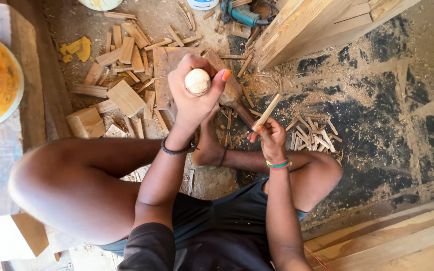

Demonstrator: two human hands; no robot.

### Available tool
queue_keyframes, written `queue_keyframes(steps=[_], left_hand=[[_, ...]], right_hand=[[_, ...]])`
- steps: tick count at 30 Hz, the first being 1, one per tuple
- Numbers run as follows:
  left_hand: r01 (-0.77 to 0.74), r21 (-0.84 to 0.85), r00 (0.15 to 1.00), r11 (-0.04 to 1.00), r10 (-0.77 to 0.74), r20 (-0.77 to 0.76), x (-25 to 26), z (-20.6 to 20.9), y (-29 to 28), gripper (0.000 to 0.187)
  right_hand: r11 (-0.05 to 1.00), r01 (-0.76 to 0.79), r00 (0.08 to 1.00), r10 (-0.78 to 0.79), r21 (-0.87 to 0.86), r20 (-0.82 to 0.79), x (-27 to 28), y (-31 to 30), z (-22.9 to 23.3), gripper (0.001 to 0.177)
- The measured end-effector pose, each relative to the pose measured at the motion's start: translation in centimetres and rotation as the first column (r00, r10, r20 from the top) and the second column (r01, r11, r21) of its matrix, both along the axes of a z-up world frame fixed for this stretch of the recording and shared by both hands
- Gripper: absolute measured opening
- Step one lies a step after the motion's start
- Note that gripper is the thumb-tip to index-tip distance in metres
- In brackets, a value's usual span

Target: The person sits on the floor and carves a small cylindrical piece of wood using a chisel and a wooden mallet. They repeatedly strike the chisel to shape the wood, occasionally rotating the piece to work on different sides.

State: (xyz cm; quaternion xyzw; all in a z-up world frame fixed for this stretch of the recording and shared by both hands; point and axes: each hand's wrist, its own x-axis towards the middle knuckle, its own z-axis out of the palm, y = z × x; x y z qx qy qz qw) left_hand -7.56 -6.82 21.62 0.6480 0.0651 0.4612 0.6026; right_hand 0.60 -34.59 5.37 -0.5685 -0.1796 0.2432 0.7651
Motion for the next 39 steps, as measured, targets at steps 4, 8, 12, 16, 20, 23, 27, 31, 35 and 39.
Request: queue_keyframes(steps=[4, 8, 12, 16, 20, 23, 27, 31, 35, 39], left_hand=[[0.044, -0.004, 0.999, 0.999, -0.043, 0.016, -0.6, 0.9, -0.9, 0.030], [0.078, 0.010, 0.997, 0.997, -0.078, 0.013, -0.8, 1.4, -2.2, 0.030], [0.097, 0.047, 0.994, 0.994, -0.099, 0.052, -1.0, 2.5, -3.3, 0.029], [0.104, 0.090, 0.990, 0.990, -0.112, 0.084, -1.2, 3.2, -4.3, 0.028], [0.147, 0.097, 0.985, 0.984, -0.154, 0.077, -1.4, 4.0, -5.1, 0.029], [0.139, 0.122, 0.986, 0.983, -0.149, 0.079, -1.6, 4.2, -5.5, 0.029], [0.145, 0.136, 0.984, 0.980, -0.157, 0.082, -1.8, 4.6, -5.8, 0.029], [0.147, 0.153, 0.985, 0.977, -0.159, 0.072, -1.7, 4.4, -5.9, 0.029], [0.156, 0.125, 0.984, 0.980, -0.165, 0.063, -1.5, 3.8, -5.9, 0.031], [0.123, 0.114, 0.990, 0.986, -0.130, 0.057, -1.2, 4.1, -5.2, 0.030]], right_hand=[[0.996, -0.072, 0.997, 0.073, 0.045, -0.012, -1.4, -0.3, 0.3, 0.028], [0.993, -0.100, 0.992, 0.105, 0.068, -0.075, -2.2, -1.2, 0.5, 0.032], [0.990, -0.131, 0.986, 0.135, 0.046, -0.102, -3.0, -1.8, 0.6, 0.034], [0.991, -0.135, 0.985, 0.135, 0.011, -0.105, -3.8, -2.0, 0.4, 0.036], [0.990, -0.136, 0.978, 0.140, 0.038, -0.158, -4.2, -2.1, 0.5, 0.036], [0.998, -0.008, 0.991, 0.016, 0.059, -0.134, -3.7, -2.5, -0.1, 0.031], [0.966, 0.251, 0.967, -0.246, 0.069, -0.073, -2.1, -4.0, -2.1, 0.018], [0.929, 0.367, 0.929, -0.368, -0.039, -0.027, -1.9, -5.3, -4.2, 0.016], [0.862, 0.489, 0.872, -0.489, 0.135, -0.038, -0.7, -6.9, -5.1, 0.018], [0.585, 0.617, 0.786, -0.484, 0.527, -0.384, 1.8, -11.5, -0.8, 0.050]])
